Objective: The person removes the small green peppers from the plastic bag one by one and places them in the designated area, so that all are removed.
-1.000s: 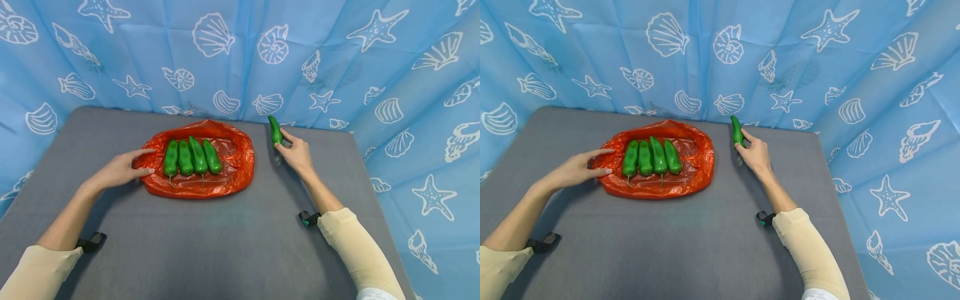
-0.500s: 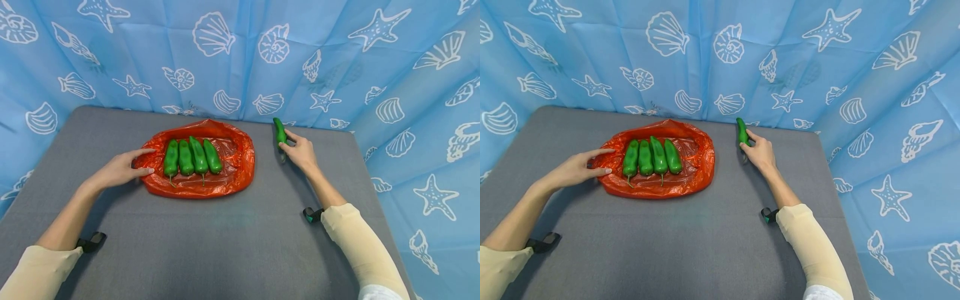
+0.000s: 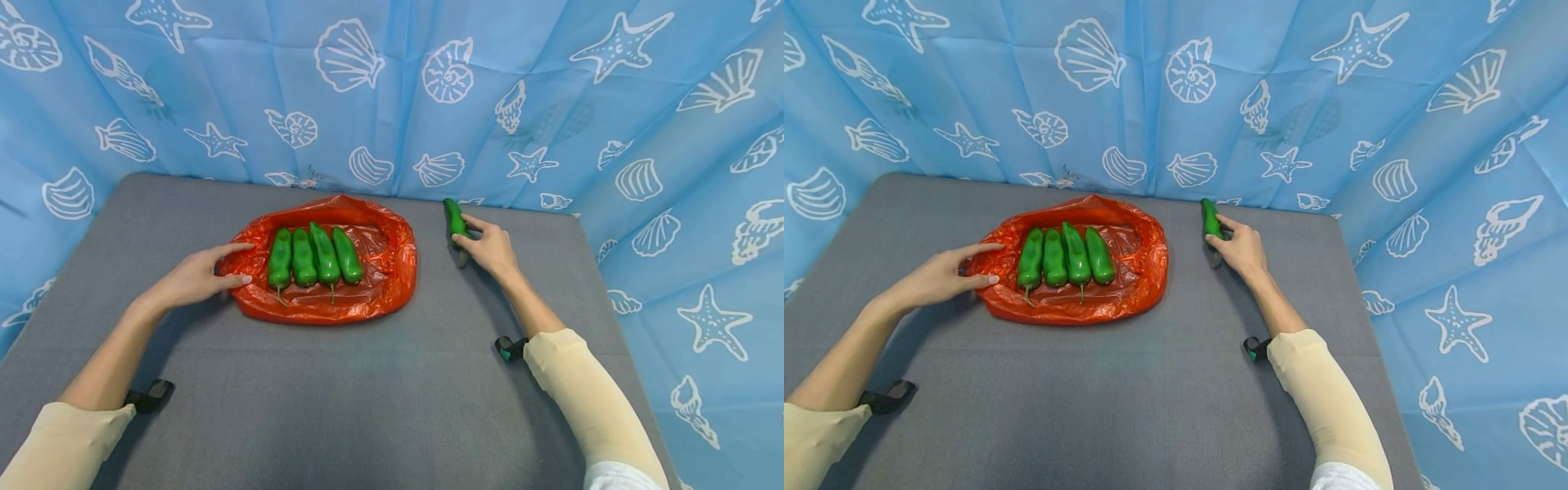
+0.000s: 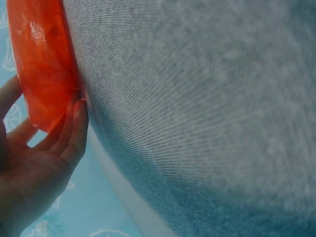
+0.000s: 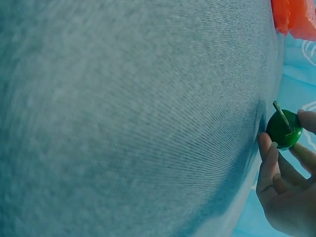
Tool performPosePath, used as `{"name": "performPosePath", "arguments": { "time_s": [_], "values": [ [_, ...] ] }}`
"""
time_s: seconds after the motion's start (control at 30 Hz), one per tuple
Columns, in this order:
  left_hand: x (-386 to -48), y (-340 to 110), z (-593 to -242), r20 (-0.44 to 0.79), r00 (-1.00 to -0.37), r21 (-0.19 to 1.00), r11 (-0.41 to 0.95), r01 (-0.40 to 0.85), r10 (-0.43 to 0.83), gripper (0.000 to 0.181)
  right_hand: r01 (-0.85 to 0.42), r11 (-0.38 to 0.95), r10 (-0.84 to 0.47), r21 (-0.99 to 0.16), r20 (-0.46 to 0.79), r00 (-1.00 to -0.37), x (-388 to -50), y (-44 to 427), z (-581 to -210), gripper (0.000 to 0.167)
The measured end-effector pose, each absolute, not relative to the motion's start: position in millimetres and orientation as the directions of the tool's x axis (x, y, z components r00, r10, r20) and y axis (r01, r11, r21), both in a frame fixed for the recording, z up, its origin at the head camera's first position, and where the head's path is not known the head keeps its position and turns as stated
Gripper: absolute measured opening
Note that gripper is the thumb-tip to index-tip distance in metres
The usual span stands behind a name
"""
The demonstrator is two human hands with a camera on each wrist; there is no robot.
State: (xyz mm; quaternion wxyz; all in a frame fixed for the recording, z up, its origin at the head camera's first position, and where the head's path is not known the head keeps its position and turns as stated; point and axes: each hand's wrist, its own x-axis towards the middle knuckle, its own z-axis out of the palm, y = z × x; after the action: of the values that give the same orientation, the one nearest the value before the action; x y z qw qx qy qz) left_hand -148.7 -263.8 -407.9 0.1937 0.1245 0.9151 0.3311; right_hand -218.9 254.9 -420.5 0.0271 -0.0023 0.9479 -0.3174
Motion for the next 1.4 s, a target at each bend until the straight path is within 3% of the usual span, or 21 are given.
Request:
{"name": "performPosePath", "arguments": {
  "time_s": [0.83,1.4],
  "values": [
    [-147,-264,-406,-0.292,-0.894,0.650,0.756,0.075,0.340,0.076,-0.007,0.760,-0.015,-0.649,-0.007,-1.000,-216,254,-427,0.061],
    [-146,-264,-407,-0.286,-0.897,0.646,0.759,0.081,0.338,0.076,-0.190,0.735,-0.057,-0.651,0.220,-0.974,-198,225,-406,0.047]
  ]
}}
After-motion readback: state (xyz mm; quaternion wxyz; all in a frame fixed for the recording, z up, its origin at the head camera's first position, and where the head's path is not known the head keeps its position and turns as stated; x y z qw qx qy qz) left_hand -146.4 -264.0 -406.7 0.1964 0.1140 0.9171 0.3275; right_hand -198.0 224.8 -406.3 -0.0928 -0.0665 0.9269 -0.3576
